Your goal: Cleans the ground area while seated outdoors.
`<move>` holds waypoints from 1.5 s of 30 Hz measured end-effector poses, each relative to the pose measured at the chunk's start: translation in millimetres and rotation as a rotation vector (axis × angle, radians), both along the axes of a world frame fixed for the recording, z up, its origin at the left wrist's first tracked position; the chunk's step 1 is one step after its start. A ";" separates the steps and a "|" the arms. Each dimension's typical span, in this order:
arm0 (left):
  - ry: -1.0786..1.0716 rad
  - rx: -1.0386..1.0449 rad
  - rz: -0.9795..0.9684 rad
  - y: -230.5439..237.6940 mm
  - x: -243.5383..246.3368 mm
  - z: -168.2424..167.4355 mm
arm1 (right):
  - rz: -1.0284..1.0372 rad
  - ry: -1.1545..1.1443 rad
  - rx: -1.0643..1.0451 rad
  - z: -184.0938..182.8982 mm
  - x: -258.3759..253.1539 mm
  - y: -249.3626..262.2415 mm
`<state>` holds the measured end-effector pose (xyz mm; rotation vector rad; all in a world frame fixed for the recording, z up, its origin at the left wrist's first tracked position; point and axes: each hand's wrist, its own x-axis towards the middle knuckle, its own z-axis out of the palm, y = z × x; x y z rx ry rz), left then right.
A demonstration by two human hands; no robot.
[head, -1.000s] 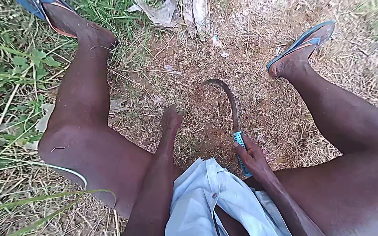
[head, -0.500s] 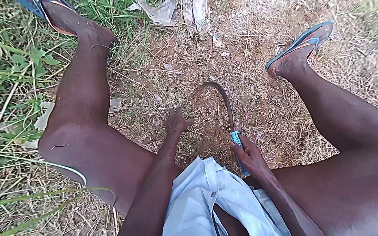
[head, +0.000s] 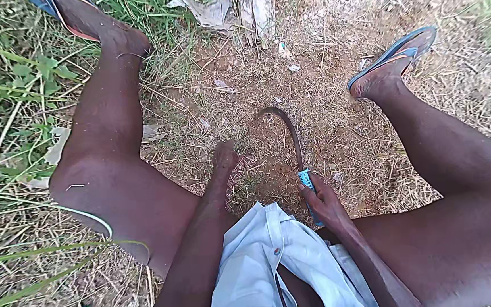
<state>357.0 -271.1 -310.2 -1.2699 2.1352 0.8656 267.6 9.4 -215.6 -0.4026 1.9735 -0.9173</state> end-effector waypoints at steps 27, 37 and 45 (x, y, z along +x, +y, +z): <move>-0.002 0.057 0.220 -27.9 25.9 3.9 | 0.316 -0.157 0.143 -16.2 1.4 2.3; 0.027 0.042 0.232 -29.0 29.4 0.8 | -0.157 -0.195 -0.183 4.7 0.0 -19.2; 0.045 0.048 0.275 -28.1 28.5 0.7 | 0.381 -0.229 0.250 -1.8 -31.6 -5.1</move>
